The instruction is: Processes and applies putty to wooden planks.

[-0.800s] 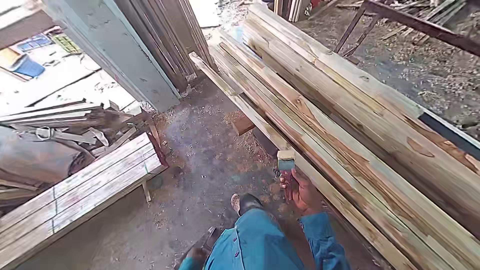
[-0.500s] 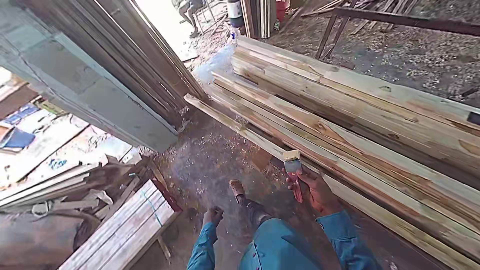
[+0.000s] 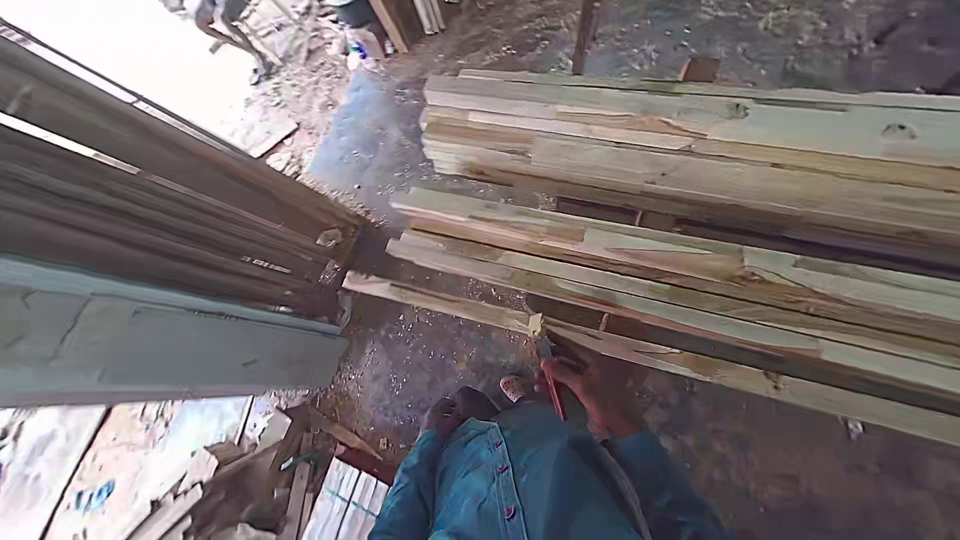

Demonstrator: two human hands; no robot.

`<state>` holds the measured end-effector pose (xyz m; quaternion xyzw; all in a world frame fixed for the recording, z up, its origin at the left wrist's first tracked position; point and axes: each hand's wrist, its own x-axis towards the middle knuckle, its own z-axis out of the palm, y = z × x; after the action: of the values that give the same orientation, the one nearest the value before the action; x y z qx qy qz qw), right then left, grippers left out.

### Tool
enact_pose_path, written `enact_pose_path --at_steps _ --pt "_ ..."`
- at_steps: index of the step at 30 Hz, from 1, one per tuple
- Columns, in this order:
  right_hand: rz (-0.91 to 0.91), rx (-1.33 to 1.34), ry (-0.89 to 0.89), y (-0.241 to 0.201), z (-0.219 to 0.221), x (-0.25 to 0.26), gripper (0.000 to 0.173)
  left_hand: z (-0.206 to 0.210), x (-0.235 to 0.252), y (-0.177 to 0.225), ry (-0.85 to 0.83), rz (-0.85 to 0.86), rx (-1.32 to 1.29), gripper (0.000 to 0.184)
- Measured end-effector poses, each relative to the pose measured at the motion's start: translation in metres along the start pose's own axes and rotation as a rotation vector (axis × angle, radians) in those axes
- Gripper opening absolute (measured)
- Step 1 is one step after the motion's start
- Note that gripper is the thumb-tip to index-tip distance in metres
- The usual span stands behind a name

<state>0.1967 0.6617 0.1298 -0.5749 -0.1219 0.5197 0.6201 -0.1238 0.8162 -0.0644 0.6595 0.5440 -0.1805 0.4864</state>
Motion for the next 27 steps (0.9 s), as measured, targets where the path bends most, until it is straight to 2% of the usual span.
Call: enact_pose_path --at_steps 3,6,9,11,13,15,17,19,21,24,27 --pt "-0.012 -0.027 0.173 0.019 0.028 0.004 0.057 -0.101 0.037 -0.002 0.318 0.211 0.095 0.076" --pt "-0.035 -0.059 0.4 0.049 0.07 0.019 0.058 -0.23 0.063 0.038 0.581 0.281 0.343 0.101" --pt "-0.045 -0.434 0.757 0.078 0.117 0.056 0.056 -0.343 0.116 0.075 0.589 0.5 0.692 0.112" --pt "0.019 -0.603 1.0 0.1 0.153 0.091 0.056 -0.391 0.147 0.103 0.375 0.506 0.964 0.11" --pt "0.107 -0.698 1.186 0.13 0.181 0.131 0.059 -0.414 0.18 0.128 0.007 0.479 1.128 0.101" --pt "0.259 -0.71 1.248 0.152 0.224 0.151 0.061 -0.428 0.211 0.132 -0.348 0.44 1.212 0.087" --pt "0.397 -0.69 1.239 0.138 0.255 0.155 0.056 -0.422 0.228 0.133 -0.491 0.452 1.195 0.077" --pt "0.475 -0.625 1.234 0.111 0.27 0.146 0.052 -0.423 0.224 0.121 -0.465 0.486 1.137 0.071" --pt "0.5 -0.549 1.301 0.084 0.25 0.135 0.052 -0.422 0.211 0.11 -0.363 0.587 1.113 0.064" --pt "0.519 -0.521 1.364 0.061 0.197 0.129 0.047 -0.415 0.199 0.096 -0.229 0.655 1.121 0.055" --pt "0.587 -0.522 1.308 0.053 0.194 0.14 0.033 -0.414 0.196 0.096 -0.198 0.666 1.135 0.053"
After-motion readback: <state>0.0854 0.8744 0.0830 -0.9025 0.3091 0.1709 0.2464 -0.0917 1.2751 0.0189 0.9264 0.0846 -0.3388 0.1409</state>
